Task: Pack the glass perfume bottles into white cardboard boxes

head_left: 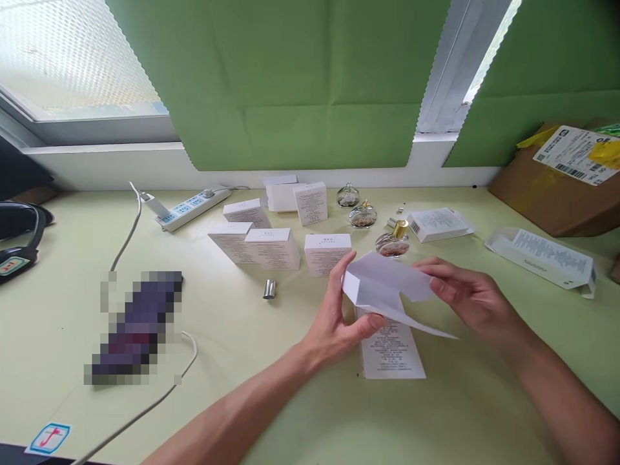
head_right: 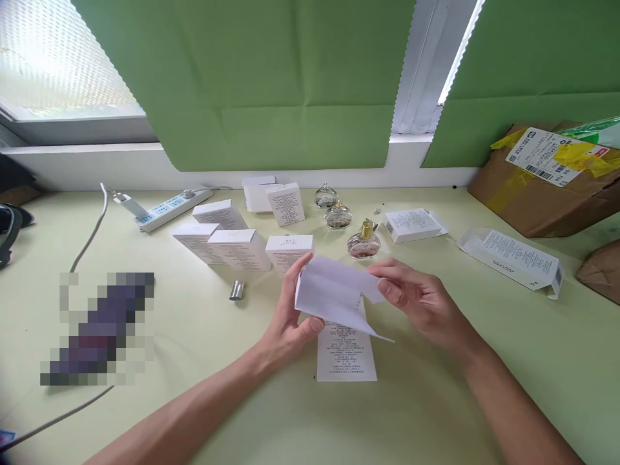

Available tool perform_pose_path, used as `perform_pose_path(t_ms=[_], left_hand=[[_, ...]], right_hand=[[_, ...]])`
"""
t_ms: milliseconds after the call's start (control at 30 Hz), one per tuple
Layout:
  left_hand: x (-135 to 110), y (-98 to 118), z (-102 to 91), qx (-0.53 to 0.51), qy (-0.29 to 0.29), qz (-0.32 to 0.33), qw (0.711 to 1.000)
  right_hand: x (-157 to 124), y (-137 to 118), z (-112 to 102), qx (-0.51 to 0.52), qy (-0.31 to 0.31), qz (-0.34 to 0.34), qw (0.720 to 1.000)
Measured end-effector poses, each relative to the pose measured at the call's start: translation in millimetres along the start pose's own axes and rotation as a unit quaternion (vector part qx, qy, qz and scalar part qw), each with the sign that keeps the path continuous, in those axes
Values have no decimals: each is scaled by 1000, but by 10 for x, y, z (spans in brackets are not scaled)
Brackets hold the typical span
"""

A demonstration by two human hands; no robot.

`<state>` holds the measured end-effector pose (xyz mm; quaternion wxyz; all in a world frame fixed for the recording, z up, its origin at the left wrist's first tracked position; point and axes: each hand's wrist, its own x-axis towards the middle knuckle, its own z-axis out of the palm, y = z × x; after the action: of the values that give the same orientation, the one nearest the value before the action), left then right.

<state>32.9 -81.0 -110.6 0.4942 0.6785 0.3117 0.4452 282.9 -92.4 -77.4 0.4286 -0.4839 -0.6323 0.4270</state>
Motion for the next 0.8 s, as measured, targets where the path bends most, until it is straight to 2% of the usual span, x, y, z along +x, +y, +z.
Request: perform_pose_path(t_ms=[100, 267, 467, 567, 667, 733, 800], left_hand=[[-5, -21, -2, -1, 13, 3, 1000], [-1, -29, 9, 19, 42, 25, 999], [7, -30, 49, 5, 42, 23, 999], [12, -33, 59, -5, 52, 18, 998], [19, -31, 52, 29, 63, 38, 997], [25, -19, 40, 78, 72, 67, 992], [31, -2, 25, 116, 79, 95, 985]], right_hand=[[-16, 23, 19, 21, -64, -33, 997], [-44, -110, 88, 67, -140, 8, 988], [-74, -139, 124, 128, -217, -26, 967], [-111, -170, 140, 120, -217, -8, 969], [-138, -242, 156, 67, -191, 56, 978], [-132, -269, 153, 30, -160, 45, 986], [-113, -257, 136, 0, -114, 0, 993]])
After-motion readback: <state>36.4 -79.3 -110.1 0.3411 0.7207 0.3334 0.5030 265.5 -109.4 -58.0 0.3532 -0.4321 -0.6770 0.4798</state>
